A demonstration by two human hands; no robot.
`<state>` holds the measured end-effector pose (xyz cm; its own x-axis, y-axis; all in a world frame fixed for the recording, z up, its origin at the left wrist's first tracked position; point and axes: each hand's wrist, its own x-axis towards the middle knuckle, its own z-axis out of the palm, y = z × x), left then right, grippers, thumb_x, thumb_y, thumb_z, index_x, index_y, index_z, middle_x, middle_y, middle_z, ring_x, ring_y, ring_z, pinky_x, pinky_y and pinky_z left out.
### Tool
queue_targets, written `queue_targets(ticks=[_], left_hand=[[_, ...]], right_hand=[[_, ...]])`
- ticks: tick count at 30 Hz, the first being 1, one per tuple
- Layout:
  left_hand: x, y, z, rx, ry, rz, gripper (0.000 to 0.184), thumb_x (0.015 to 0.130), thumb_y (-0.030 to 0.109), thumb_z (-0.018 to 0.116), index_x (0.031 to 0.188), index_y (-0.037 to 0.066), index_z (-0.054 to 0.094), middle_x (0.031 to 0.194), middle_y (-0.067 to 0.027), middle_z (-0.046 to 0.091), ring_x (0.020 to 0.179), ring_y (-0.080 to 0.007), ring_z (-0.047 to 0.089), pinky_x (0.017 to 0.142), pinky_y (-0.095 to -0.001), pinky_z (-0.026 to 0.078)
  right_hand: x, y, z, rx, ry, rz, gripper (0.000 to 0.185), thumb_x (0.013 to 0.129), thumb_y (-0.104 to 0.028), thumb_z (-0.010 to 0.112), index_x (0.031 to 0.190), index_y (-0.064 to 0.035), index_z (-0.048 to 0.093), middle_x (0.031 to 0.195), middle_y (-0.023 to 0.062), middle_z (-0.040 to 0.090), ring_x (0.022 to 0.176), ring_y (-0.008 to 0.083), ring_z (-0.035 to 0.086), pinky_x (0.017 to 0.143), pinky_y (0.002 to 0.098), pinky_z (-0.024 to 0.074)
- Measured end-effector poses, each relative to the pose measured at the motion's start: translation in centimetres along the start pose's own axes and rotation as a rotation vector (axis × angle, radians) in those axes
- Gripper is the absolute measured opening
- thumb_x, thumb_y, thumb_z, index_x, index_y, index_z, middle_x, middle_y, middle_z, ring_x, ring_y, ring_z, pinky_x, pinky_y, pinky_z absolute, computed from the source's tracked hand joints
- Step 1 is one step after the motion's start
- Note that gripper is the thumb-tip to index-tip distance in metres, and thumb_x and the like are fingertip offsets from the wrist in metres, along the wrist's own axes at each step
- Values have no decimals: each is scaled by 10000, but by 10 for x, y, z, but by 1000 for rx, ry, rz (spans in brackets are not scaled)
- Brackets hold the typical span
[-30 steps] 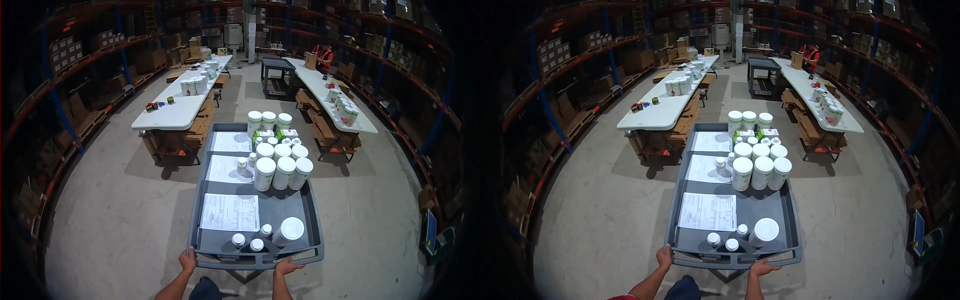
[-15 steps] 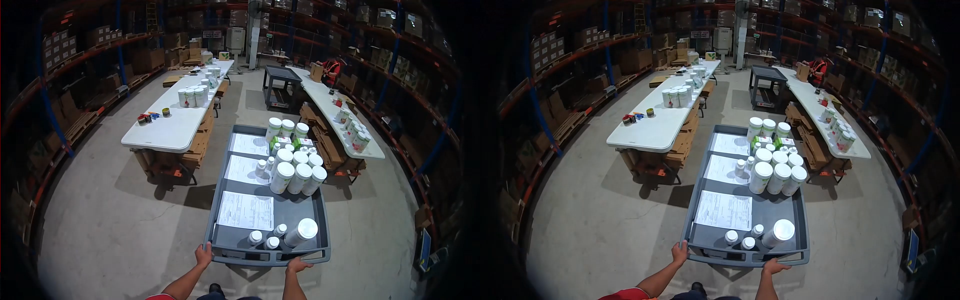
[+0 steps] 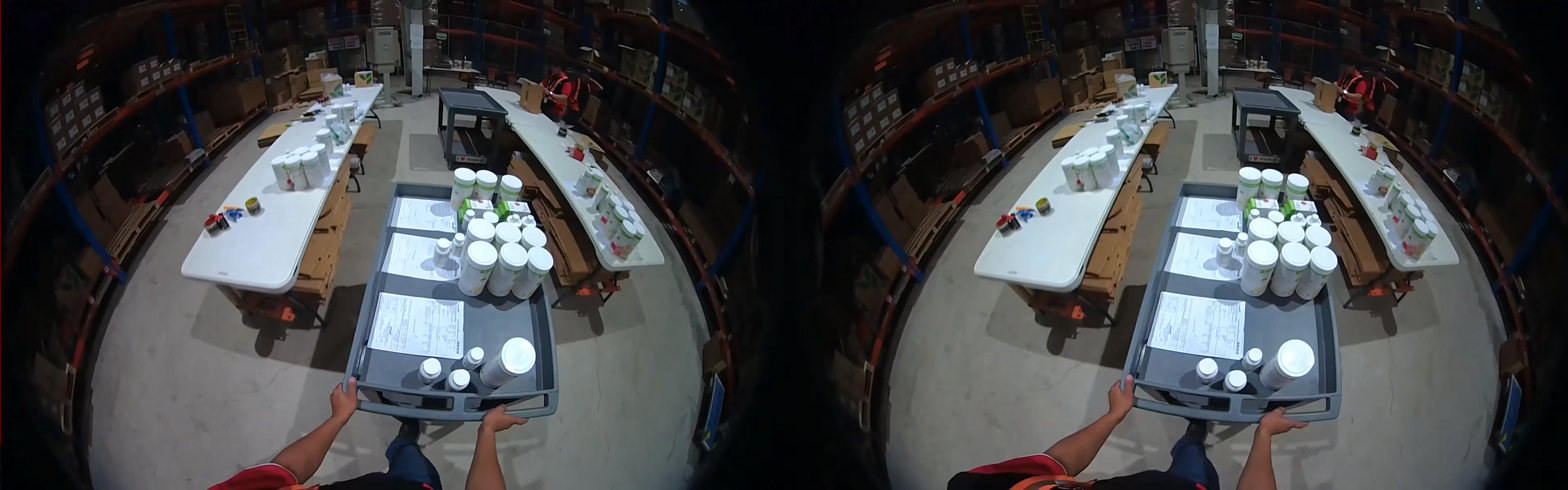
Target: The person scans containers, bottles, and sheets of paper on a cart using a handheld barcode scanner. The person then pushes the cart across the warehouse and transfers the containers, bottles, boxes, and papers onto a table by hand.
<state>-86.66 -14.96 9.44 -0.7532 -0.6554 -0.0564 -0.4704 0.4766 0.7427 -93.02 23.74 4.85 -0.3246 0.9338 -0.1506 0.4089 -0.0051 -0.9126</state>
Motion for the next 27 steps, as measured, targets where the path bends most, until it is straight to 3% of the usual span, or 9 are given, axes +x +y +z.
queue_targets(ticks=[6,11,15,18,19,20,24,27], left_hand=[[91,47,56,-36,-15,-48,620,977,541,516,834,-47,653,833,-289,686,878,-489,668,810,-540,513],[169,87,100,-124,-128,-148,627,960,583,518,945,-31,643,694,-151,704,800,-366,722,830,-478,534],[218,122,129,-197,-130,-168,646,952,582,517,956,-53,635,713,-164,711,814,-373,719,846,-469,528],[261,108,175,-141,-73,-82,677,941,594,522,1018,-70,629,735,-179,714,884,-408,707,870,-488,518],[272,134,163,-241,-208,-175,720,937,601,516,1081,-98,610,817,-250,709,960,-470,673,898,-510,503],[286,134,174,-192,-162,-156,725,950,589,501,1111,-111,599,920,-319,686,984,-527,637,909,-523,495],[339,176,180,-135,-219,-141,704,975,565,470,1163,-103,589,1043,-376,643,1038,-537,612,920,-538,488],[393,182,188,-45,-422,-116,730,978,587,454,1192,-101,573,1080,-372,638,1039,-530,617,910,-557,490]], right_hand=[[34,-53,105,8,1,4,913,825,-9,585,1530,17,6,1377,419,437,1255,531,507,1102,518,411],[67,-102,190,-18,-64,49,919,821,-31,583,1529,23,-2,1348,426,461,1223,530,534,1082,517,430],[88,-130,254,-75,-17,5,883,835,-92,622,1505,30,60,1278,423,514,1143,547,571,1051,544,435],[110,-129,303,-78,37,-37,814,848,-111,631,1478,21,132,1236,411,540,1128,535,584,1016,557,453],[112,-139,316,-92,9,-4,874,846,-93,634,1506,35,74,1287,406,517,1166,521,570,1036,533,450],[116,-147,328,-110,-18,29,935,844,-76,636,1533,48,16,1338,401,493,1204,507,555,1056,509,448],[126,-178,381,-126,-109,81,910,904,-340,673,1529,52,141,1375,338,511,1203,461,567,1032,523,467],[124,-174,438,253,-143,392,739,945,-466,596,1473,-8,357,1357,240,569,1157,415,612,1008,499,502]])
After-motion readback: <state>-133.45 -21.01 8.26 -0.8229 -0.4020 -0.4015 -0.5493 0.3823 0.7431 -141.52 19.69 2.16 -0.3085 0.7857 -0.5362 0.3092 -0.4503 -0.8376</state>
